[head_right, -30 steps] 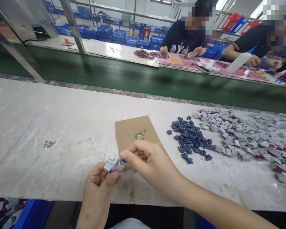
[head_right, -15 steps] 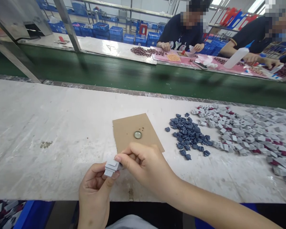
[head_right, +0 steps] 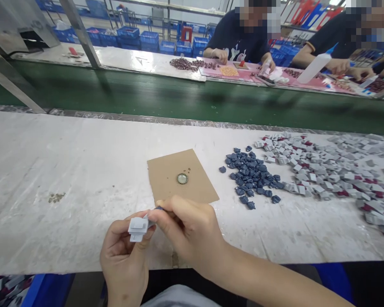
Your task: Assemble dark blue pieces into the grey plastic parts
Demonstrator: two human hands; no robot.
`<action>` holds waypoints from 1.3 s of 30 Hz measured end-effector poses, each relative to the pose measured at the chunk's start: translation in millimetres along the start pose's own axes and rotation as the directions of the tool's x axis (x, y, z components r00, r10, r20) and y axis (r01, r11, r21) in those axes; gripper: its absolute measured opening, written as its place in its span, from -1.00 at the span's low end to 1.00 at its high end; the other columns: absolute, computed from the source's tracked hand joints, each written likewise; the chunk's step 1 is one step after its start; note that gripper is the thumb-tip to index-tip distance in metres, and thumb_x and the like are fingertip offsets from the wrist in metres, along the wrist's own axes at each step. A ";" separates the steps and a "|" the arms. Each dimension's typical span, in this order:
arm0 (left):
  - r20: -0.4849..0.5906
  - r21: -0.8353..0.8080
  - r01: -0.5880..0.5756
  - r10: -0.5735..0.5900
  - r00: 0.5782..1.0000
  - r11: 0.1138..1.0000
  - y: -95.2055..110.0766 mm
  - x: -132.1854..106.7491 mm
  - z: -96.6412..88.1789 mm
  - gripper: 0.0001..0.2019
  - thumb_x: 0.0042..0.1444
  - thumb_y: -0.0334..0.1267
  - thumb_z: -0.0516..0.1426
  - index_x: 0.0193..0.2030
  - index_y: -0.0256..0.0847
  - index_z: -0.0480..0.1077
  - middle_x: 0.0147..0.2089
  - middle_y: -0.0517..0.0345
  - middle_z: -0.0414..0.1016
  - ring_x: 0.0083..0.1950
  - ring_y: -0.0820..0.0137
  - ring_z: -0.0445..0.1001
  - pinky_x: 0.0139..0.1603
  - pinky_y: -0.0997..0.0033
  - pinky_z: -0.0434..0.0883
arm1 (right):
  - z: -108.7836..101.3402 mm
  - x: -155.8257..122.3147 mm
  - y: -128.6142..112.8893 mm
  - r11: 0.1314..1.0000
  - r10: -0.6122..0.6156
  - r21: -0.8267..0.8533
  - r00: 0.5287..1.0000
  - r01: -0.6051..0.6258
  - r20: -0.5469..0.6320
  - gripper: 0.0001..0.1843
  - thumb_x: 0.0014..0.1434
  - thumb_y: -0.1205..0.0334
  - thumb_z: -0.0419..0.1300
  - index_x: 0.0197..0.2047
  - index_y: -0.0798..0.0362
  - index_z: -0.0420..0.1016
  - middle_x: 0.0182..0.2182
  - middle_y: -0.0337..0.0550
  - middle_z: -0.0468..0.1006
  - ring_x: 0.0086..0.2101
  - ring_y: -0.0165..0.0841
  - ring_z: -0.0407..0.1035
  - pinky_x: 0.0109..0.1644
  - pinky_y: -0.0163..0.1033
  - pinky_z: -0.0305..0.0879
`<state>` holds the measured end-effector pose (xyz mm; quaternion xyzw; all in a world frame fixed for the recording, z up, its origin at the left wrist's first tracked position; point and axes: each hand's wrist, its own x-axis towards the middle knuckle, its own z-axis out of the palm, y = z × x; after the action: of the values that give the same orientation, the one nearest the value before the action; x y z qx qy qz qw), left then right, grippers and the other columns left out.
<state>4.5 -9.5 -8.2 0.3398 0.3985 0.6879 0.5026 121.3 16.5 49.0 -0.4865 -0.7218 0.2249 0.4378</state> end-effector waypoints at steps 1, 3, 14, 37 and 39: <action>0.021 0.011 -0.031 0.031 0.999 0.999 -0.2 0.3 -2.4 -0.77 -0.03 -0.57 0.21 -0.31 -0.14 0.44 -0.22 0.28 0.60 -0.20 0.51 0.55 -0.16 0.67 0.47 | -1.9 -0.2 0.1 1.000 -0.011 -0.013 0.999 0.011 0.038 -0.80 0.18 0.31 0.10 -0.47 0.13 0.39 -0.67 -0.29 0.37 -0.66 -0.53 0.22 -0.60 -0.43 0.15; 0.082 0.002 -0.083 0.083 0.993 0.997 0.3 1.4 -6.5 -0.75 -0.03 -0.59 0.21 -0.30 -0.13 0.44 -0.22 0.31 0.59 -0.20 0.54 0.55 -0.16 0.69 0.47 | -6.7 -0.5 -0.4 1.000 -0.011 -0.010 0.993 0.013 0.119 -0.79 0.19 0.30 0.09 -0.46 0.14 0.40 -0.66 -0.27 0.38 -0.66 -0.54 0.19 -0.61 -0.43 0.11; 0.019 -0.173 0.057 -0.055 0.998 0.983 8.2 4.2 -4.0 -0.82 -0.13 -0.41 0.33 -0.43 -0.04 0.46 -0.34 0.44 0.58 -0.33 0.58 0.56 -0.37 0.77 0.47 | -24.1 -2.8 -13.8 0.885 0.206 0.387 0.963 -0.259 0.172 -0.89 0.16 0.27 0.17 -0.20 -0.09 0.42 -0.51 -0.35 0.41 -0.53 -0.57 0.32 -0.49 -0.49 0.27; -0.147 -0.094 0.493 -0.501 0.853 0.865 26.8 2.0 11.9 -0.80 -0.22 -0.29 0.36 -0.39 -0.20 0.52 -0.39 0.21 0.60 -0.36 0.51 0.51 -0.36 0.67 0.41 | -25.4 1.3 3.2 0.991 0.103 0.072 0.980 -0.117 0.170 -0.84 0.15 0.35 0.14 -0.16 0.03 0.41 -0.57 -0.29 0.52 -0.62 -0.49 0.40 -0.55 -0.42 0.34; -0.128 -0.090 0.499 -0.506 0.853 0.862 28.1 1.4 12.8 -0.81 -0.22 -0.31 0.36 -0.41 -0.20 0.50 -0.38 0.22 0.60 -0.33 0.52 0.52 -0.32 0.69 0.41 | -24.4 1.5 3.8 0.996 -0.055 -0.062 0.989 0.064 0.139 -0.84 0.16 0.36 0.13 -0.16 0.01 0.41 -0.51 -0.24 0.56 -0.59 -0.46 0.42 -0.50 -0.38 0.37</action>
<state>3.4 -10.5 22.7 0.1585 0.4907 0.5664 0.6429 143.8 17.0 59.4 -0.4622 -0.7717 0.2205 0.3772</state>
